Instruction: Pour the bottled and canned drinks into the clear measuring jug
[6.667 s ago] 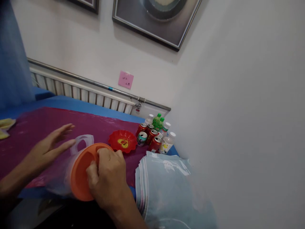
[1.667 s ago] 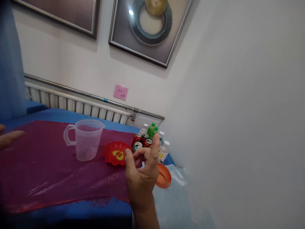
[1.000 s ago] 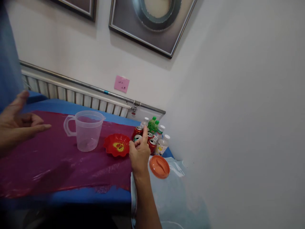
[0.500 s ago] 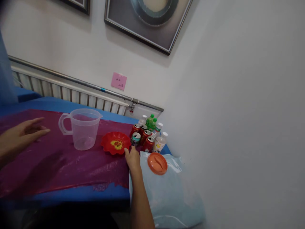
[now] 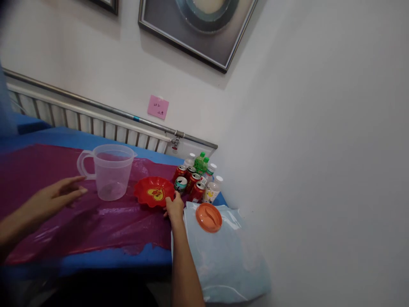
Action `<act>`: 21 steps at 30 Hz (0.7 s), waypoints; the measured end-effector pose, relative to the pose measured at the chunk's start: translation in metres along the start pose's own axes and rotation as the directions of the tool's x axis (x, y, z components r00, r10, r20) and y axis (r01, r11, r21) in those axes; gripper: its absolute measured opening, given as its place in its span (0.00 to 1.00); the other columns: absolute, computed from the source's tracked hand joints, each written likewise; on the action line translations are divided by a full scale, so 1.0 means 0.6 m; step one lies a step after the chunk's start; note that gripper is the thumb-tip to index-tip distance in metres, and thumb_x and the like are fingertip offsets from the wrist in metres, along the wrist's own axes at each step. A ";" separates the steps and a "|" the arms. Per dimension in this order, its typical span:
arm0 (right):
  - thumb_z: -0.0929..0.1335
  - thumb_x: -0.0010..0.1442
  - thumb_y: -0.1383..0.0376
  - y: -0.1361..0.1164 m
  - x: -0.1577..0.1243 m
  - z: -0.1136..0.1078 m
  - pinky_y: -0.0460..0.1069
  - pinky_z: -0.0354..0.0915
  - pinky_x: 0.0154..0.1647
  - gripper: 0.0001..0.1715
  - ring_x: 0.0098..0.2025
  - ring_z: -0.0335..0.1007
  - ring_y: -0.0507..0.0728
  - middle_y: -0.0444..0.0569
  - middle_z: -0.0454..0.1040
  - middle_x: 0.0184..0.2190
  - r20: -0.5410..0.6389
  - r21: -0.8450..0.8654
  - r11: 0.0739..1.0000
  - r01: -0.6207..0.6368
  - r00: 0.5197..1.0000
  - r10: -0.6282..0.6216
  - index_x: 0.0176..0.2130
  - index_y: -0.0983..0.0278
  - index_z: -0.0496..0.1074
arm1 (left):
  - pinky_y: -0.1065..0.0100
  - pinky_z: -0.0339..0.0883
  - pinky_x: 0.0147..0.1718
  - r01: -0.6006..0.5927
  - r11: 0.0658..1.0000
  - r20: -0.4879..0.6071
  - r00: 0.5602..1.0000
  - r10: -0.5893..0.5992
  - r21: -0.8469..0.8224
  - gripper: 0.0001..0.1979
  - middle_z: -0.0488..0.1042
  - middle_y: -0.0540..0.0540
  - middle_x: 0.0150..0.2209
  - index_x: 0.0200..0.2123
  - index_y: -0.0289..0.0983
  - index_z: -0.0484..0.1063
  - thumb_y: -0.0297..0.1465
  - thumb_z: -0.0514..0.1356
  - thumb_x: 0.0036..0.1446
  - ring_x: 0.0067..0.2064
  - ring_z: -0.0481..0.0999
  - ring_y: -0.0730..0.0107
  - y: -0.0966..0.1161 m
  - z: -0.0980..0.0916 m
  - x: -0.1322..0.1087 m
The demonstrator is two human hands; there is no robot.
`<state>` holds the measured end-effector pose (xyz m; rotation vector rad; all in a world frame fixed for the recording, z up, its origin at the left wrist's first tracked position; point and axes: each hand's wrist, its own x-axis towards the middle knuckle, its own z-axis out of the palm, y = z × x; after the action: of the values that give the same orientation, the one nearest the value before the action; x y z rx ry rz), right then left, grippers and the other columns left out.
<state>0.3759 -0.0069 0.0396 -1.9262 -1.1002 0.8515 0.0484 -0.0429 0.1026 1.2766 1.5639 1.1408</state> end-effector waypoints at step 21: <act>0.64 0.55 0.66 -0.050 -0.155 -0.031 0.42 0.57 0.07 0.31 0.10 0.65 0.49 0.33 0.64 0.18 0.128 0.301 0.941 0.152 0.972 -0.198 0.58 0.66 0.66 | 0.74 0.63 0.16 0.355 0.891 0.510 0.842 -0.175 -0.281 0.29 0.73 0.45 0.24 0.32 0.35 0.70 0.49 0.74 0.33 0.23 0.68 0.71 -0.036 0.091 -0.053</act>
<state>0.3410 -0.0849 0.0907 -1.5167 -1.1493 1.0163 0.1000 -0.0676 0.0684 0.9494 1.0579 0.8076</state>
